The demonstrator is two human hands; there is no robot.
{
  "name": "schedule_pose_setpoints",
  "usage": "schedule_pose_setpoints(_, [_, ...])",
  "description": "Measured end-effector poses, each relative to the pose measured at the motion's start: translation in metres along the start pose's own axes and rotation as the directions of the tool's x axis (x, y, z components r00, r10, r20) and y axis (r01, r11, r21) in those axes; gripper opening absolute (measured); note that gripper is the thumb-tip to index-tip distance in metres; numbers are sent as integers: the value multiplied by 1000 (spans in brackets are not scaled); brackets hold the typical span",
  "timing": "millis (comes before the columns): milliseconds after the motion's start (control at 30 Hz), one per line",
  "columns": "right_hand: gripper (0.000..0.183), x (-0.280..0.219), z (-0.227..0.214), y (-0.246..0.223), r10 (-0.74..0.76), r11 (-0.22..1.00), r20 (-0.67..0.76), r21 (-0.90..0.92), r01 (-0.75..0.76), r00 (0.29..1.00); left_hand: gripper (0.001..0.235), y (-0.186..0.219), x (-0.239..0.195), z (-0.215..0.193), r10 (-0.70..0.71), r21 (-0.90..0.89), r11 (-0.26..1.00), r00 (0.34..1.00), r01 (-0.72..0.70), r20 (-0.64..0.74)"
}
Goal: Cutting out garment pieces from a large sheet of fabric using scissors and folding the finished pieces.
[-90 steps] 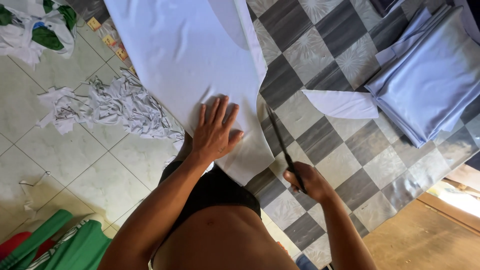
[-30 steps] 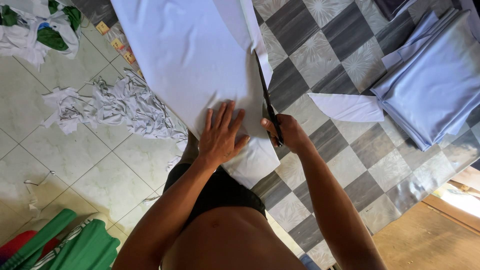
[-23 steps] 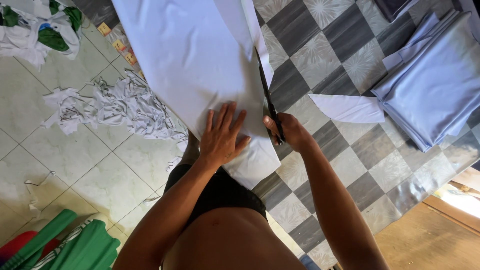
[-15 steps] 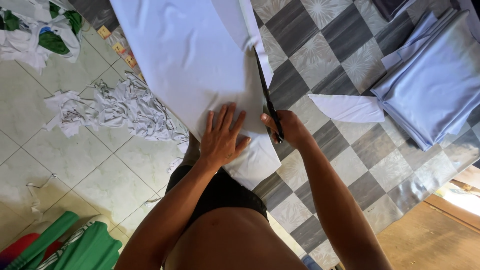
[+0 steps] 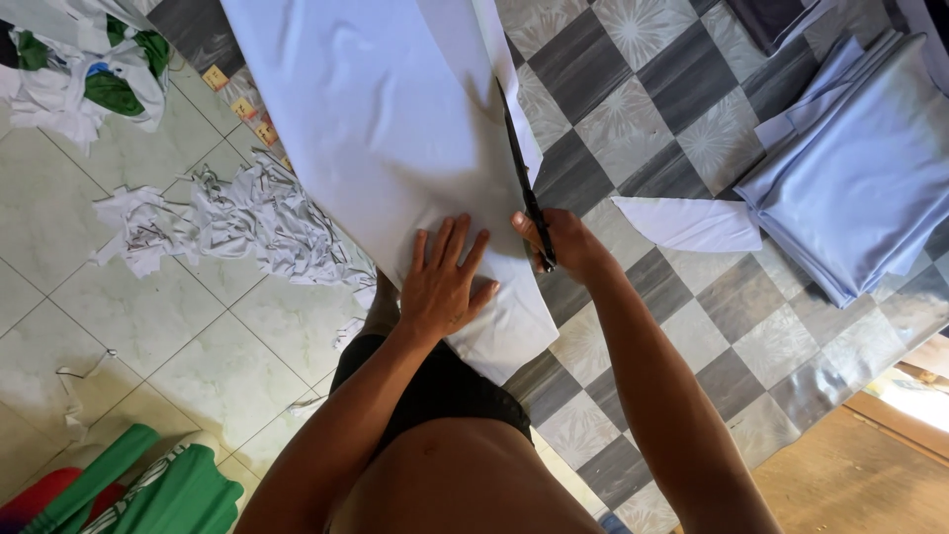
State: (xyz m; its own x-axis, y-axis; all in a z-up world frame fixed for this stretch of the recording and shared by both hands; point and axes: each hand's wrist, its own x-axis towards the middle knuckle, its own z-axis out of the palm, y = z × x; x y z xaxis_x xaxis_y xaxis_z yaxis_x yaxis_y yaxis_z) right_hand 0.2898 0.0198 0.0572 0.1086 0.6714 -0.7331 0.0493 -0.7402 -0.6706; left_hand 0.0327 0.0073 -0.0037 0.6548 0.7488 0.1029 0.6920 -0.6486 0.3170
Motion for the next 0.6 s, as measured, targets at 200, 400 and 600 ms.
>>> schedule_pose_setpoints(200, [57,-7,7,-22,-7,999,-57,44,10,998,85,0,2,-7,13,2,1000,1000,-13,-26])
schedule_pose_setpoints(400, [62,20,3,-9,42,999,-30,-5,-42,999,85,-1,3,-2,21,50,999,998,-18,-62])
schedule_pose_setpoints(600, [62,23,2,-14,19,997,-40,-78,-22,999,86,-1,1,0,26,70,997,996,-20,-88])
